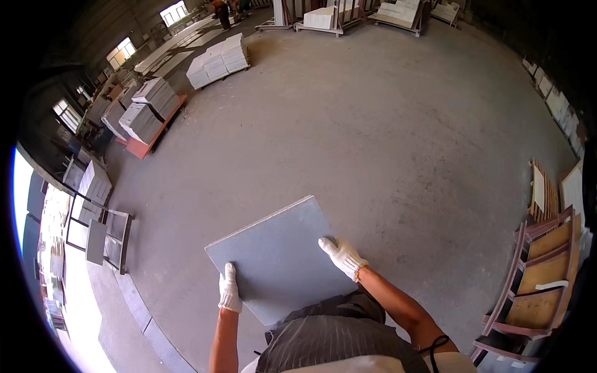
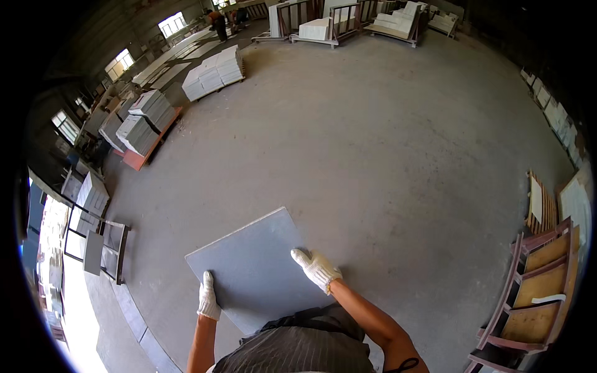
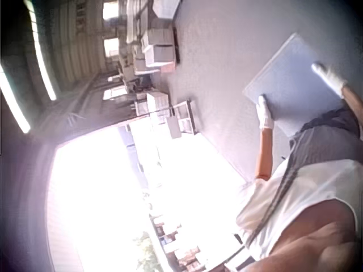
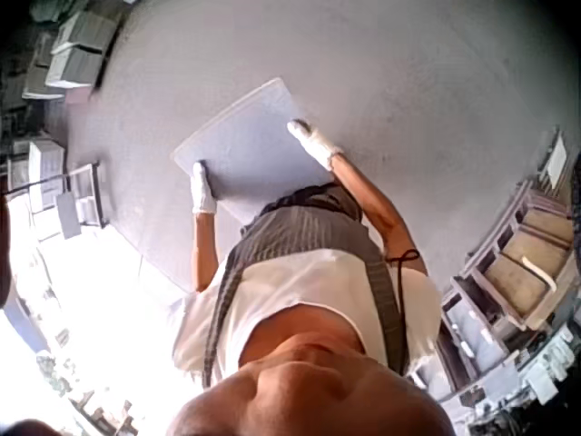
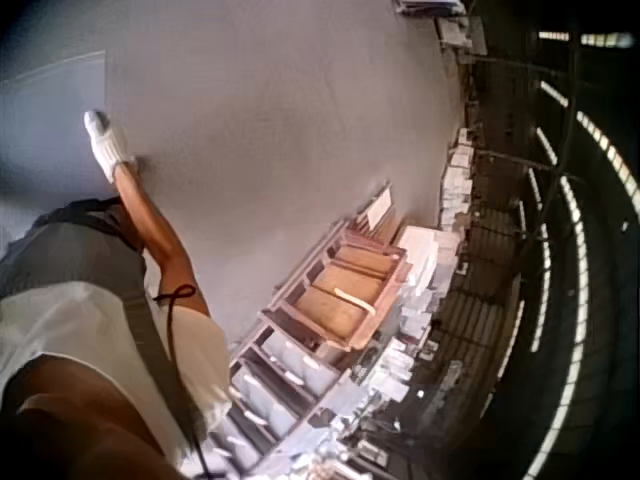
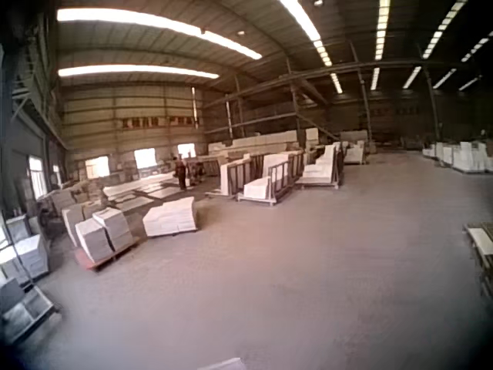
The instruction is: The person kneels and places square tiles on the floor in a grid pattern, then stands to carry additional tiles from a stack and returns to continue laying them. The person works alongside others who are also arranging tiles.
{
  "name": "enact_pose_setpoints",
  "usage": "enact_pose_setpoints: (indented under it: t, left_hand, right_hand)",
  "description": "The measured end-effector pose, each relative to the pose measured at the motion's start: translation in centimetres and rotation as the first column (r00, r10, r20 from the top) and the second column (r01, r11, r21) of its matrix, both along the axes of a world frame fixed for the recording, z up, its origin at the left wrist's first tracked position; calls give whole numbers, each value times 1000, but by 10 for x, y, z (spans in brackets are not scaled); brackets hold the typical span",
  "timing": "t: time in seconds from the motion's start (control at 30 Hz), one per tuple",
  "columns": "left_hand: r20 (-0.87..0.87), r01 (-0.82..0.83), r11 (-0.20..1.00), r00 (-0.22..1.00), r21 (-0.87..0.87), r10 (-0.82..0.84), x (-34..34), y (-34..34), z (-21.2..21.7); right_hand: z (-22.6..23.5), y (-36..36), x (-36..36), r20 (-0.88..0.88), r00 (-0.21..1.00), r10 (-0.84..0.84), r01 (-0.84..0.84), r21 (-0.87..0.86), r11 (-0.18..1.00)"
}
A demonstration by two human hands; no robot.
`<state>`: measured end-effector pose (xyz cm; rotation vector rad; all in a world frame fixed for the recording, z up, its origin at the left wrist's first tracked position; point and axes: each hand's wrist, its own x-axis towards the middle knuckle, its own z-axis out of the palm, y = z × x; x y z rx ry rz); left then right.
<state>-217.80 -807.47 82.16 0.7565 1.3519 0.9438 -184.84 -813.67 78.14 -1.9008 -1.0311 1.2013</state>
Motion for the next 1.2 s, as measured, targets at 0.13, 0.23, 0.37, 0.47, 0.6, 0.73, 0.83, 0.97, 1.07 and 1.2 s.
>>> enact_pose_setpoints:
  t: [0.13, 0.23, 0.37, 0.47, 0.6, 0.73, 0.83, 0.97, 1.07, 1.2]
  left_hand:
    - [45, 21, 1000, 999, -12, -20, 70, 109, -11]
    - [23, -41, 999, 999, -7, 41, 129, 198, -33]
    - [-3, -138, 990, 990, -1, 138, 190, 294, -13]
    - [79, -177, 983, 981, -35, 180, 223, 371, -6]
    - [19, -200, 980, 980, 5, 200, 282, 501, -37]
    - [23, -217, 975, 976, 53, 216, 337, 632, -21]
    - [104, -85, 996, 991, -25, 88, 386, 746, -4]
    - [-74, -124, 990, 989, 70, 129, 444, 863, 7]
    - [-10, -53, 997, 999, 61, 53, 491, 949, 14]
    - [41, -74, 997, 996, 23, 73, 557, 1069, 6]
  right_hand:
    - [13, 106, 68, 126, 991, 36, -27, -77, 997]
    - [25, 212, 143, -44, 992, 117, -122, -120, 985]
    - [43, 346, 210, -56, 973, 222, -225, -52, 973]
    - [63, 444, 247, 55, 983, 175, -176, 12, 984]
    - [64, 553, 302, 48, 992, 113, -118, 128, 985]
    - [45, 690, 346, 73, 985, 155, -158, 33, 987]
    - [47, 785, 391, 95, 994, 52, -66, 149, 987]
    - [84, 892, 451, -1, 988, 156, -156, -26, 987]
    - [46, 970, 490, 100, 992, 73, -80, 64, 995]
    - [47, 1105, 563, 42, 992, 116, -113, -76, 991]
